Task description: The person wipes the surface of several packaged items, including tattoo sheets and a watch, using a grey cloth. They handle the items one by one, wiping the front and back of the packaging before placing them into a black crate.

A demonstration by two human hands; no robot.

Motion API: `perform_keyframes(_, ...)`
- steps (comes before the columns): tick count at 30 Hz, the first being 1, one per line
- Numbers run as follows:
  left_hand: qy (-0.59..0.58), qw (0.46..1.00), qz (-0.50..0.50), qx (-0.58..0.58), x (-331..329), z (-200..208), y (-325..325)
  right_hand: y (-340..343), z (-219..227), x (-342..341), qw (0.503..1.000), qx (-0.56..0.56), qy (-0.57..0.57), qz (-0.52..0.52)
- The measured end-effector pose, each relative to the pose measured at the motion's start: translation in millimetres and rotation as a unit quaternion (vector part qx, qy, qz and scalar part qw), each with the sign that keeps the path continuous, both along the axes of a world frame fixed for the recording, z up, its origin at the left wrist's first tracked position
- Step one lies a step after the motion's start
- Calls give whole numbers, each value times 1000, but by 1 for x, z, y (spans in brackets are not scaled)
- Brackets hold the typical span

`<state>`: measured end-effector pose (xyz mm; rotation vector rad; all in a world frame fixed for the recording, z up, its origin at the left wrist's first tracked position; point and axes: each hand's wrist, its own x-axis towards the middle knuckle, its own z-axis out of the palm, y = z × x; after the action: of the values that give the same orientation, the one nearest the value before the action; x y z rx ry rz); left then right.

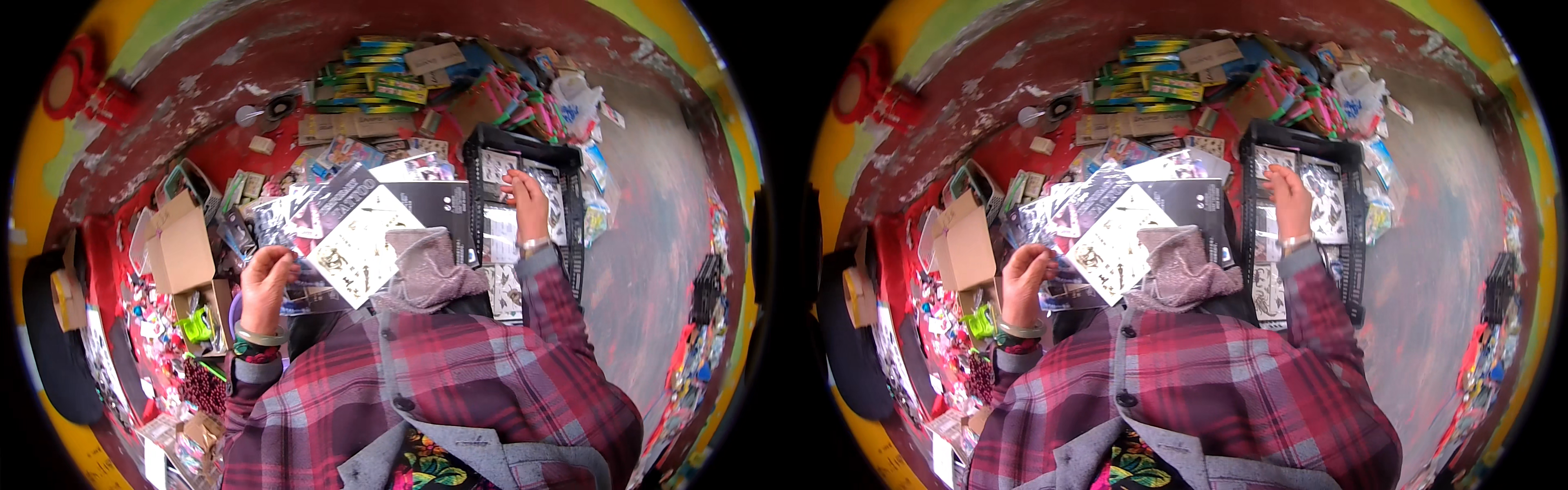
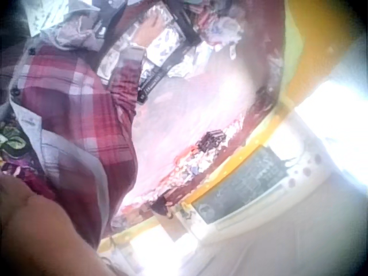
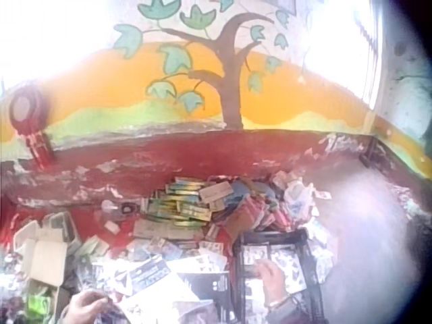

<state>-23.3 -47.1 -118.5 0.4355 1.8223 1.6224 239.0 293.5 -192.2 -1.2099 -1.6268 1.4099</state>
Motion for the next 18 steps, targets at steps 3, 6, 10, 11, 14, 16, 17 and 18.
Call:
perform_keyframes(3, 18, 999, -17, -29, 7, -9, -4, -72, 73, -17, 922, 322, -27, 215)
perform_keyframes(6, 123, 991, -26, -54, 1, -20, -8, -115, 102, -26, 773, 417, -165, 449)
perform_keyframes(10, 307, 948, 27, -83, -8, -13, 3, -124, 85, -25, 772, 393, -192, 461)
perform_keyframes(11, 308, 947, 27, -90, -12, -13, 5, -125, 80, -25, 781, 392, -182, 451)
perform_keyframes(14, 348, 929, -22, -128, -20, -13, 13, -125, 61, -23, 805, 387, -151, 424)
perform_keyframes(16, 341, 932, -21, -123, -23, -13, 18, -127, 58, -26, 824, 384, -123, 398)
perform_keyframes(17, 341, 932, -20, -125, -24, -10, 20, -127, 55, -26, 832, 375, -109, 395)
perform_keyframes(18, 347, 929, -22, -125, -24, -10, 19, -125, 50, -25, 839, 367, -95, 391)
